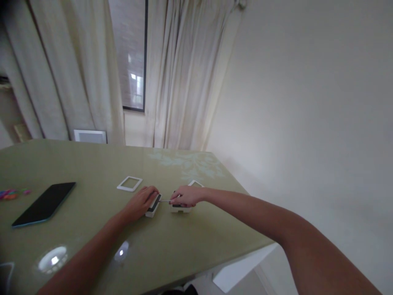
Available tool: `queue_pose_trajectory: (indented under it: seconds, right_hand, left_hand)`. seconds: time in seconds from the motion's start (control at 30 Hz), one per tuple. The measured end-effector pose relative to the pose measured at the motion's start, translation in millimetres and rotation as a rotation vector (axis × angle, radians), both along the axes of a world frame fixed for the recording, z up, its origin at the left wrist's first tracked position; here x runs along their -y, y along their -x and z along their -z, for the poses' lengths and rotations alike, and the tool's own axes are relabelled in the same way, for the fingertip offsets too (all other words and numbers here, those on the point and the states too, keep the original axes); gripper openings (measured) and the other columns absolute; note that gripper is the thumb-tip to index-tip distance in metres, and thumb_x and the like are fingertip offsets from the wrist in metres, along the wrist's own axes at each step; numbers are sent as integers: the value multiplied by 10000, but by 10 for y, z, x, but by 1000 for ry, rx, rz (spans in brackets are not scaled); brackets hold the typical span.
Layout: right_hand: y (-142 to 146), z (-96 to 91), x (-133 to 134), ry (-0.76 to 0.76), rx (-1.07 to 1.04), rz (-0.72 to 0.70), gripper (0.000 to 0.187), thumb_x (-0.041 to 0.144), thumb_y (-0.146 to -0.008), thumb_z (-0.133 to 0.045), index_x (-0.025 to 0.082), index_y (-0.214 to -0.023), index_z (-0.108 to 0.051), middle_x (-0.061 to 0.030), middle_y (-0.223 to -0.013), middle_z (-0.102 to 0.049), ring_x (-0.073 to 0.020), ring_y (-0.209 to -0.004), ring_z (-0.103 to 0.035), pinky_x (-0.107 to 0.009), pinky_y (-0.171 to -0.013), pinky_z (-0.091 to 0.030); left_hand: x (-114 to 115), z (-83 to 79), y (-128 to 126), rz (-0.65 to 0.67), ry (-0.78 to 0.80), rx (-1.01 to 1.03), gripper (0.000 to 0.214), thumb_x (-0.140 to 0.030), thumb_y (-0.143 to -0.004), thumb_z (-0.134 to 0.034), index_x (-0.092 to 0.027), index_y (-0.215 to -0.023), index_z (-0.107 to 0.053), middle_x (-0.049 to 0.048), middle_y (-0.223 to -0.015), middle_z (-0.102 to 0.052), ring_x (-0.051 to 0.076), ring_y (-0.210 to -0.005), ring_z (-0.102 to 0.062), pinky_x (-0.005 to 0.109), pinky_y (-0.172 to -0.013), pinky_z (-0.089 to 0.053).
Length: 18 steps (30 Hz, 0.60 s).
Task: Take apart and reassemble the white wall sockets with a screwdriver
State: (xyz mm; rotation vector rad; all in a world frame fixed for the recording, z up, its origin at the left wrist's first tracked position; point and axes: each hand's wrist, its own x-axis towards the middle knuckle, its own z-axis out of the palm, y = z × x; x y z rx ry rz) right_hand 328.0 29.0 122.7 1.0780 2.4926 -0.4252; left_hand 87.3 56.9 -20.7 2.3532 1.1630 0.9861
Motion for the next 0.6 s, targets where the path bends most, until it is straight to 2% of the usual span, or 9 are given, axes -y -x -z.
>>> queue_pose_trajectory:
  seconds: [0.07, 0.17, 0.3, 0.43, 0.53, 0.6]
  right_hand:
    - [25, -16, 58, -66, 17, -27, 364, 394, -1111, -451, 180, -1227, -722, -40, -927, -774, -138, -778, -719, -224, -715, -509]
    - [83, -54, 161, -212, 57, -52, 333, 371, -1055, -535, 167, -1267, -691, -137, -1100, -782, -249, -965, -747, -326, -811, -526]
    - [112, -51, 231, -329, 107, -83, 289, 301, -1012, -547, 143, -1224, -664, -180, -1070, -775, -297, -929, -760, -372, -765, -538]
    - [29, 32, 186, -464, 158, -199, 202, 251, -1020, -551, 180, -1173, -661, -148, -1052, -769, -290, -958, -755, -345, -722, -541]
    - [-47, 73, 159, -614, 214, -334, 277, 192, -1034, -505, 196, -1288, -618, -130, -1023, -765, -261, -867, -759, -319, -659, -527]
    - [-64, 69, 170, -656, 238, -406, 331, 171, -1052, -452, 175, -1355, -585, -136, -1006, -763, -245, -795, -756, -310, -628, -511]
  left_hand:
    - [9, -14, 11, 4, -3, -11, 356, -397, -1082, -350, -238, -972, -649, 90, -963, -745, 282, -976, -657, 417, -902, -499]
    - [24, -57, 36, 8, -14, -43, 333, -373, -1076, -373, -240, -981, -663, 93, -967, -750, 283, -972, -668, 416, -903, -487]
    - [42, -117, 55, 19, -24, -87, 301, -354, -1066, -410, -249, -977, -677, 83, -968, -758, 270, -945, -679, 396, -883, -480]
    - [62, -138, 35, 13, -32, -113, 306, -357, -1075, -395, -245, -971, -661, 81, -950, -742, 271, -949, -669, 385, -868, -478]
    - [75, -138, 12, -4, -38, -127, 308, -348, -1083, -378, -245, -948, -635, 78, -924, -716, 272, -935, -650, 382, -857, -469]
    - [77, -134, -1, -15, -39, -135, 314, -339, -1090, -361, -248, -929, -615, 73, -904, -698, 268, -921, -640, 376, -847, -463]
